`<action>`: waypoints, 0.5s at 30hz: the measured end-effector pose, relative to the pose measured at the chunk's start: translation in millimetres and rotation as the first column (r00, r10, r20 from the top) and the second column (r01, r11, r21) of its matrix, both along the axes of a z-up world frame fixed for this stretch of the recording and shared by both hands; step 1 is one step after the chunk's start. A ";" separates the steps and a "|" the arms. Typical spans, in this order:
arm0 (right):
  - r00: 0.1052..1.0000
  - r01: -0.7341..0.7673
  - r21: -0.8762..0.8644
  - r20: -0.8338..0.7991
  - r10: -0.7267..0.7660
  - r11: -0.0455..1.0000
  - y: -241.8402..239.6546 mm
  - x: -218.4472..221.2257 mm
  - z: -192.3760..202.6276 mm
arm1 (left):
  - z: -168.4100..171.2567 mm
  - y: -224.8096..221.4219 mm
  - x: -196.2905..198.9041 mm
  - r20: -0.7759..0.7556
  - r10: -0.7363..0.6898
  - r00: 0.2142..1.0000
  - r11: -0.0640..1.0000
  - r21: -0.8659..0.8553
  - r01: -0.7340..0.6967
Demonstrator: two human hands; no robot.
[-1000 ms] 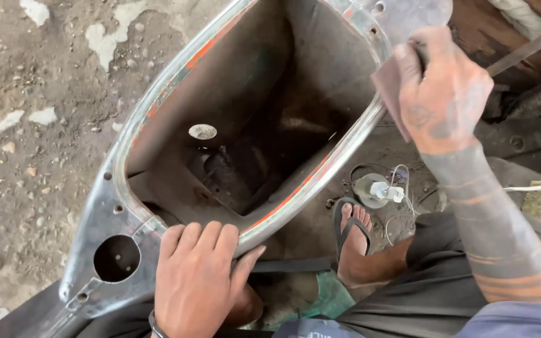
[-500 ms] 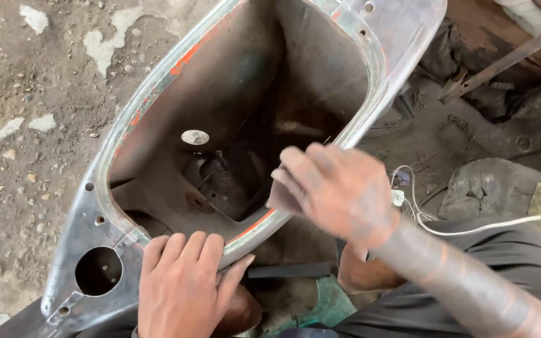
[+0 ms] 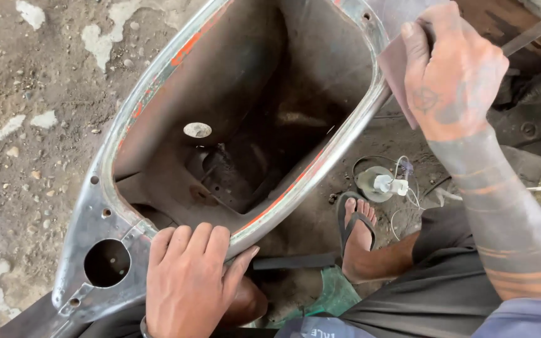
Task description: Sanding the metal frame of a motorcycle using a sanding block and sandpaper to prepare it for finishing.
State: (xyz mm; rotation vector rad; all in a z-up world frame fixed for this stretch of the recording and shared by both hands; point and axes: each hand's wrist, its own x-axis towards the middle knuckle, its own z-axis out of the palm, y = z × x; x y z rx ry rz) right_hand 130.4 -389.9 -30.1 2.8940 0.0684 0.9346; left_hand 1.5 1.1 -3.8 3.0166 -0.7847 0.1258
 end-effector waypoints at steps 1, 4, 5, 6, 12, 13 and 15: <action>1.000 -0.002 0.002 0.000 0.002 1.000 39.6 -17.7 9.0 | -0.5 2.6 -3.8 0.000 0.002 1.000 1.000 0.002 -0.002; 0.949 0.101 -0.398 -0.236 -0.208 0.912 122.6 -49.4 33.0 | -2.5 -0.4 -1.1 0.028 0.010 1.000 0.999 -0.035 -0.009; 0.976 -0.164 -0.191 -0.172 0.132 0.968 132.3 -56.9 32.2 | -2.1 -2.4 -0.9 0.017 0.024 1.000 0.999 -0.029 -0.023; 0.903 -0.427 0.002 -0.045 0.427 0.904 144.2 -68.6 30.2 | -0.7 -0.9 -0.5 -0.002 0.021 1.000 1.000 -0.016 -0.021; 1.000 0.025 -0.042 0.016 -0.024 0.999 53.3 -17.5 21.1 | 4.0 -2.3 0.2 0.001 0.004 1.000 1.000 -0.016 -0.004; 0.999 0.025 -0.049 0.029 -0.024 0.998 86.2 -37.8 29.6 | 2.8 -2.6 2.8 0.013 0.004 1.000 1.000 -0.022 -0.004; 0.837 -0.541 0.090 -0.035 0.546 0.836 154.2 -80.3 41.9 | 0.0 -2.7 -0.7 0.000 0.018 1.000 0.999 -0.035 -0.018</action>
